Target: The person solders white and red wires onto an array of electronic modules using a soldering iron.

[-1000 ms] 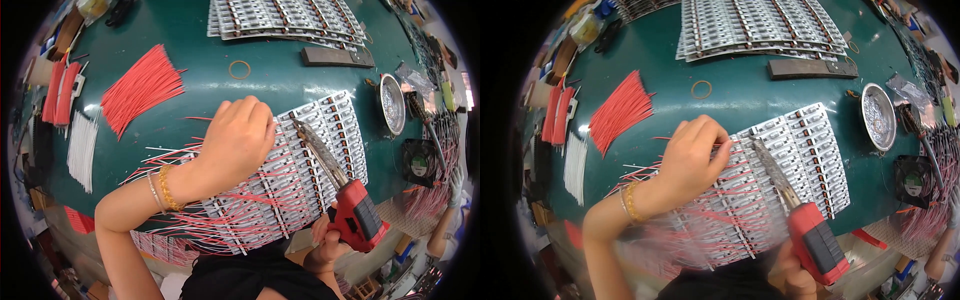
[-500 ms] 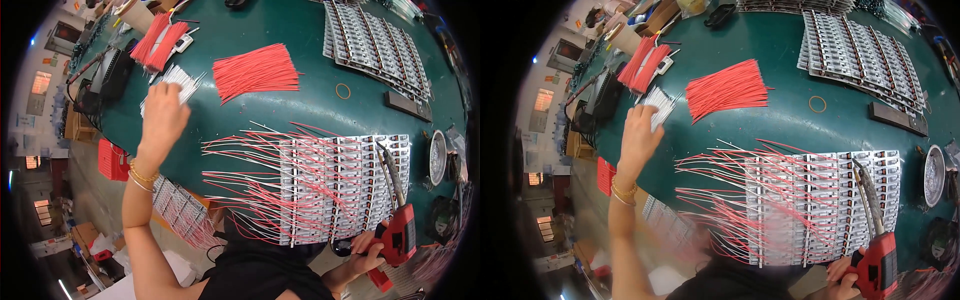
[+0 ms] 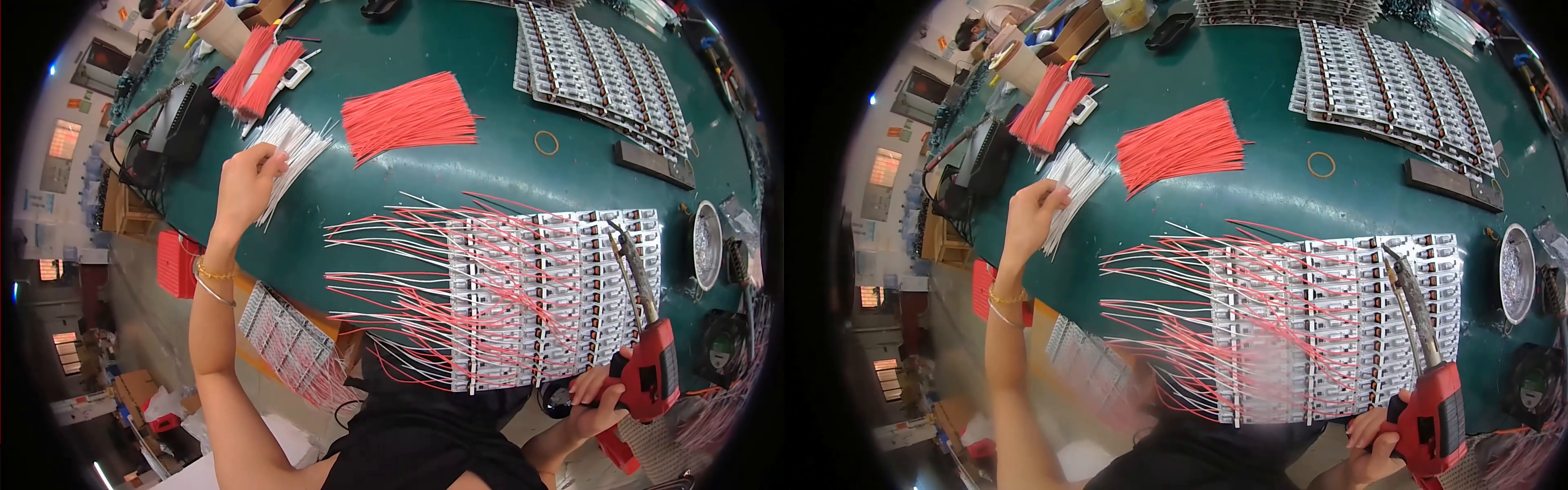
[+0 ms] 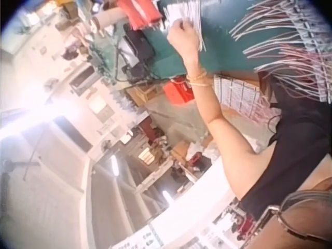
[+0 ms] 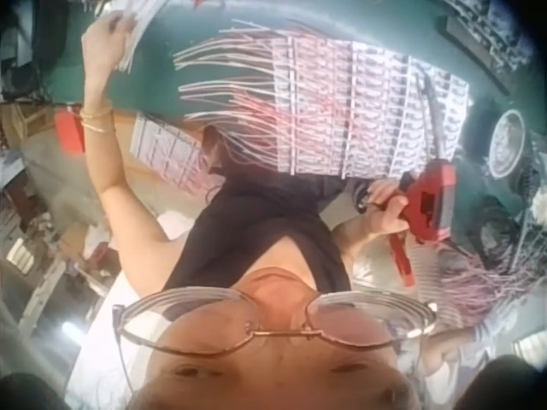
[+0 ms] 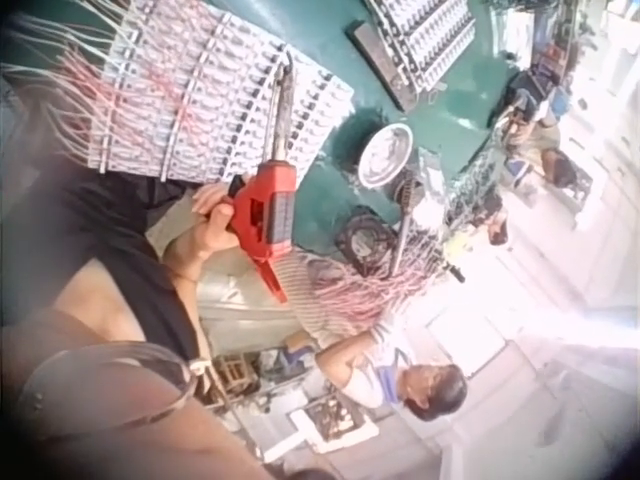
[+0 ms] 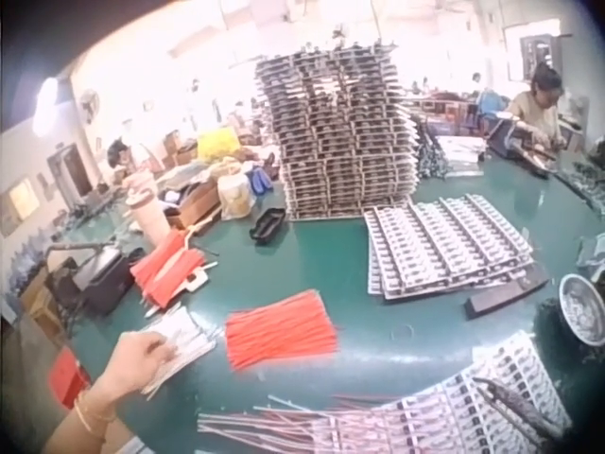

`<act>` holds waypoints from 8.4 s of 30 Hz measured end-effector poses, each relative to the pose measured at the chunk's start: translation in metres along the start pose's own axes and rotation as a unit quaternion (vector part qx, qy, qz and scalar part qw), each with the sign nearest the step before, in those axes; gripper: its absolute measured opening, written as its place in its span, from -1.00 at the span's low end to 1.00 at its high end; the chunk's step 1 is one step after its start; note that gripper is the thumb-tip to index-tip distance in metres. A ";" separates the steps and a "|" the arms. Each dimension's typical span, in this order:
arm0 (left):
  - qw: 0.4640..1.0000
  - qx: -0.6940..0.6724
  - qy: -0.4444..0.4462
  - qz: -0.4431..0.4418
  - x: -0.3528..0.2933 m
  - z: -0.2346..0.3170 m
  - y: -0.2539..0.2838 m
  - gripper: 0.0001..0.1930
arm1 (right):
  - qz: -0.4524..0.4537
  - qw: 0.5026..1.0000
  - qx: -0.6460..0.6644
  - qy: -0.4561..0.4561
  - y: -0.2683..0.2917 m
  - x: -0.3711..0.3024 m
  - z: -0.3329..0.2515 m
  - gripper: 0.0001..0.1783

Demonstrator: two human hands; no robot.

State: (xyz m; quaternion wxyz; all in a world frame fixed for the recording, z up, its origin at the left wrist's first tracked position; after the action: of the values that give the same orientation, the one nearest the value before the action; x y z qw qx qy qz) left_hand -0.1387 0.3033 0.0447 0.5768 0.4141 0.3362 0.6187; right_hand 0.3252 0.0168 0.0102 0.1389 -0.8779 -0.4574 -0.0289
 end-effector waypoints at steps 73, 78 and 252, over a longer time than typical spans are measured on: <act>0.904 -0.253 -0.257 -0.228 -0.047 0.289 -0.160 -0.84 | 0.092 0.975 -0.128 -0.157 0.001 -0.022 -0.012 0.02; 0.906 -0.260 -0.256 -0.216 -0.050 0.287 -0.162 -0.85 | 0.088 0.959 -0.172 -0.209 0.008 -0.031 0.001 -0.03; 0.876 -0.259 -0.289 -0.288 -0.102 0.312 -0.155 -0.92 | 0.122 0.976 -0.087 -0.158 0.062 -0.107 0.005 0.02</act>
State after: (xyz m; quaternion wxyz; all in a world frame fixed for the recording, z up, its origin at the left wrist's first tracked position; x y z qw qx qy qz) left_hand 0.2092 0.2001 0.0277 0.8875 0.2953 0.0869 0.3429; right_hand 0.3134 -0.1002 -0.0272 -0.0099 -0.9291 -0.3592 0.0874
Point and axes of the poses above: each hand's wrist, its own x-axis towards the middle knuckle, its own y-axis out of the back of the hand, z = x × y, the point moved 10 cm from there along x, towards the middle knuckle, and after that the axes turned 3 degrees about z, right-handed, at the moved point
